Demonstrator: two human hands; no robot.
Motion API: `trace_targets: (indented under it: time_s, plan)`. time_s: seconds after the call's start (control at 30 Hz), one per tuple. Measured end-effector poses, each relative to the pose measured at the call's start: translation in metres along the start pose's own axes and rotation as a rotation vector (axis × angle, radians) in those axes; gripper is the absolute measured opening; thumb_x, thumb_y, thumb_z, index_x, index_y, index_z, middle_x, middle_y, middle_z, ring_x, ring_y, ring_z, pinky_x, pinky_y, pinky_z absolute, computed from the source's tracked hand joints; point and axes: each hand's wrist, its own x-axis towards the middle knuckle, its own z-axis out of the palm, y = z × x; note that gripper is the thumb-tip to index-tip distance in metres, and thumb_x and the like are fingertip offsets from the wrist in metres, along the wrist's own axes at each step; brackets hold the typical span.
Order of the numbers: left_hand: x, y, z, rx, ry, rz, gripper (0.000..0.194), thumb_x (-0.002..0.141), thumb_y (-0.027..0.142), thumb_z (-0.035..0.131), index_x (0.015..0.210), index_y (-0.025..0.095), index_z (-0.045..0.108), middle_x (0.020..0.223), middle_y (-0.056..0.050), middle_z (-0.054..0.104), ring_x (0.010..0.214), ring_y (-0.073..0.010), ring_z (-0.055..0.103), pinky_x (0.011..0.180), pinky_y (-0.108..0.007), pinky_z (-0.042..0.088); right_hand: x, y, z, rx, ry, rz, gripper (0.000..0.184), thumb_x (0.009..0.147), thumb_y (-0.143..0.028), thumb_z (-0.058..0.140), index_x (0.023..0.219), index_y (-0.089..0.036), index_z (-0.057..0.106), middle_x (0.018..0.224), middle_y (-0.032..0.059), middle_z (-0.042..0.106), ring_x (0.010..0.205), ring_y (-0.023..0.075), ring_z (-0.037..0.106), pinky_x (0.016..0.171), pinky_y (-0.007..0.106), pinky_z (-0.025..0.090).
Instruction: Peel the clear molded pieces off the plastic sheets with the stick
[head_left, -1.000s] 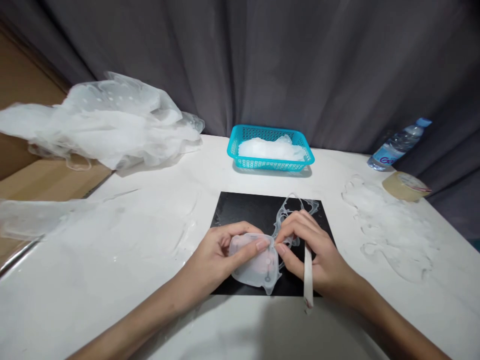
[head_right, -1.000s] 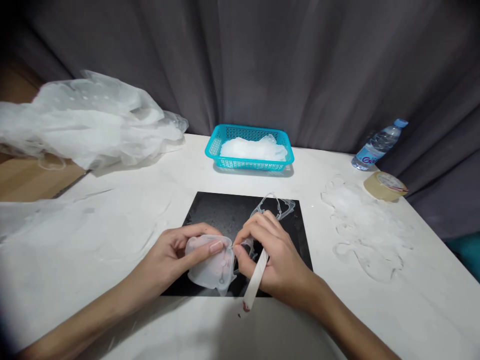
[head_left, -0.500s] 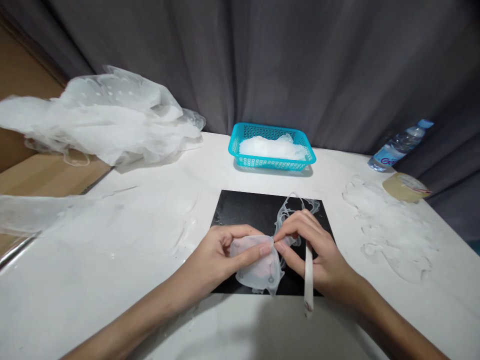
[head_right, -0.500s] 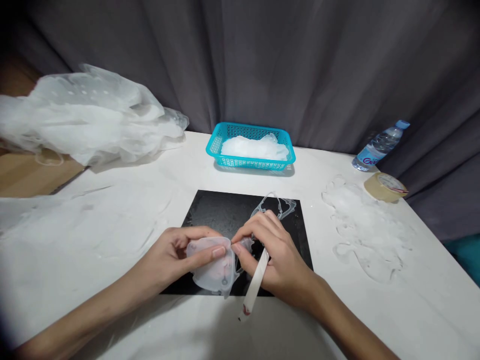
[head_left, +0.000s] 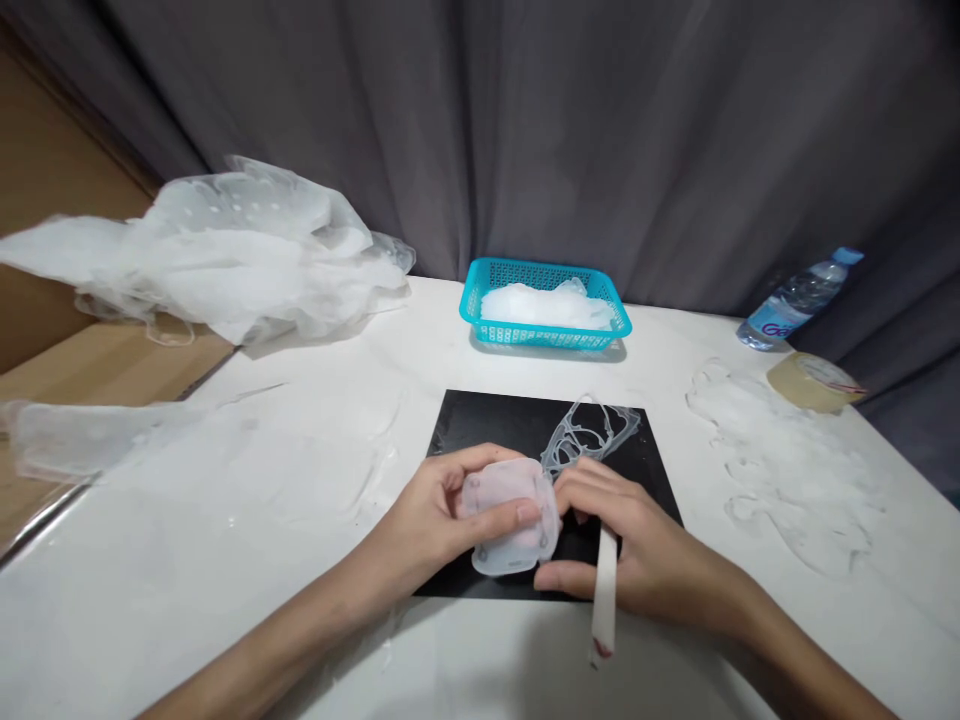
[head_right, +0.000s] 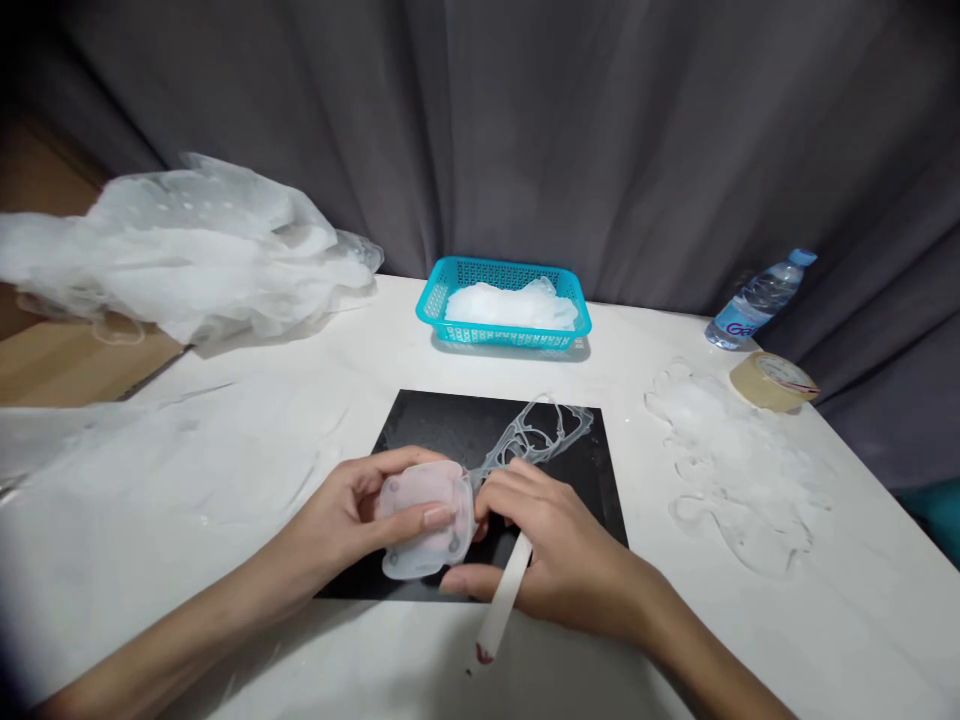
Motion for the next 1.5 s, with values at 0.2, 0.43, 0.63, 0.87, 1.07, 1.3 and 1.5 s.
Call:
trace_targets:
  time_s: [0.2,0.43,0.63,0.87,1.07,1.3,1.5]
  plan:
    - [-0.003,0.002,-0.002,-0.013,0.013,0.009,0.034,0.081,0.039,0.086,0.105,0.018,0.075,0.086,-0.003,0.073,0.073,-0.0168,0.068,0.063,-0.022,0.056,-0.002,-0.002,-0.005,0.186,0.016,0.084,0.013,0.094,-0.027,0.076,0.093,-0.024,0.064,0.092,-0.0002,0.065,0.086,0.0174,0.059,0.08,0.031,0.05]
    - [-0.002,0.002,0.002,-0.109,0.039,0.037,0.034,0.081,0.03,0.089,0.109,0.021,0.072,0.092,0.0,0.073,0.078,-0.015,0.07,0.068,-0.02,0.057,-0.001,-0.012,0.001,0.552,-0.015,0.262,0.028,0.091,-0.032,0.077,0.11,-0.026,0.056,0.089,-0.0007,0.073,0.077,0.0153,0.057,0.072,0.028,0.049]
    - [-0.002,-0.001,0.003,-0.098,0.092,0.067,0.036,0.081,0.031,0.09,0.107,0.022,0.067,0.089,0.002,0.068,0.076,-0.0121,0.065,0.068,-0.018,0.054,0.001,-0.006,0.018,0.608,0.198,0.286,0.035,0.087,-0.033,0.082,0.112,-0.025,0.058,0.085,-0.0016,0.068,0.068,0.0122,0.05,0.065,0.025,0.046]
    - [-0.001,-0.005,0.004,-0.09,0.081,0.063,0.038,0.082,0.035,0.089,0.106,0.021,0.063,0.087,0.003,0.066,0.071,-0.0124,0.062,0.061,-0.019,0.051,0.002,-0.005,0.015,0.48,0.239,0.206,0.028,0.091,-0.022,0.071,0.116,-0.027,0.059,0.082,-0.0043,0.063,0.066,0.0116,0.043,0.063,0.024,0.041]
    - [-0.001,-0.006,0.005,-0.068,0.071,0.069,0.036,0.083,0.035,0.088,0.106,0.022,0.063,0.086,0.004,0.066,0.072,-0.0123,0.061,0.062,-0.019,0.049,0.001,0.001,0.016,0.384,0.23,0.18,0.031,0.091,-0.021,0.068,0.12,-0.028,0.057,0.085,-0.0041,0.062,0.065,0.0107,0.052,0.063,0.023,0.043]
    - [0.0,-0.007,0.0,-0.02,0.029,0.035,0.03,0.086,0.036,0.085,0.102,0.022,0.064,0.083,0.006,0.062,0.07,-0.0108,0.056,0.061,-0.018,0.044,-0.001,0.007,0.018,-0.16,0.276,-0.007,0.042,0.087,-0.008,0.058,0.124,-0.028,0.057,0.092,0.0009,0.069,0.086,0.02,0.066,0.079,0.032,0.05]
    - [0.0,-0.006,-0.001,-0.011,0.019,0.023,0.032,0.085,0.037,0.085,0.102,0.022,0.063,0.081,0.006,0.059,0.07,-0.0112,0.053,0.062,-0.018,0.044,0.001,0.005,0.019,-0.164,0.293,-0.014,0.04,0.085,-0.007,0.058,0.12,-0.027,0.056,0.09,-0.0007,0.066,0.082,0.0182,0.065,0.077,0.031,0.05]
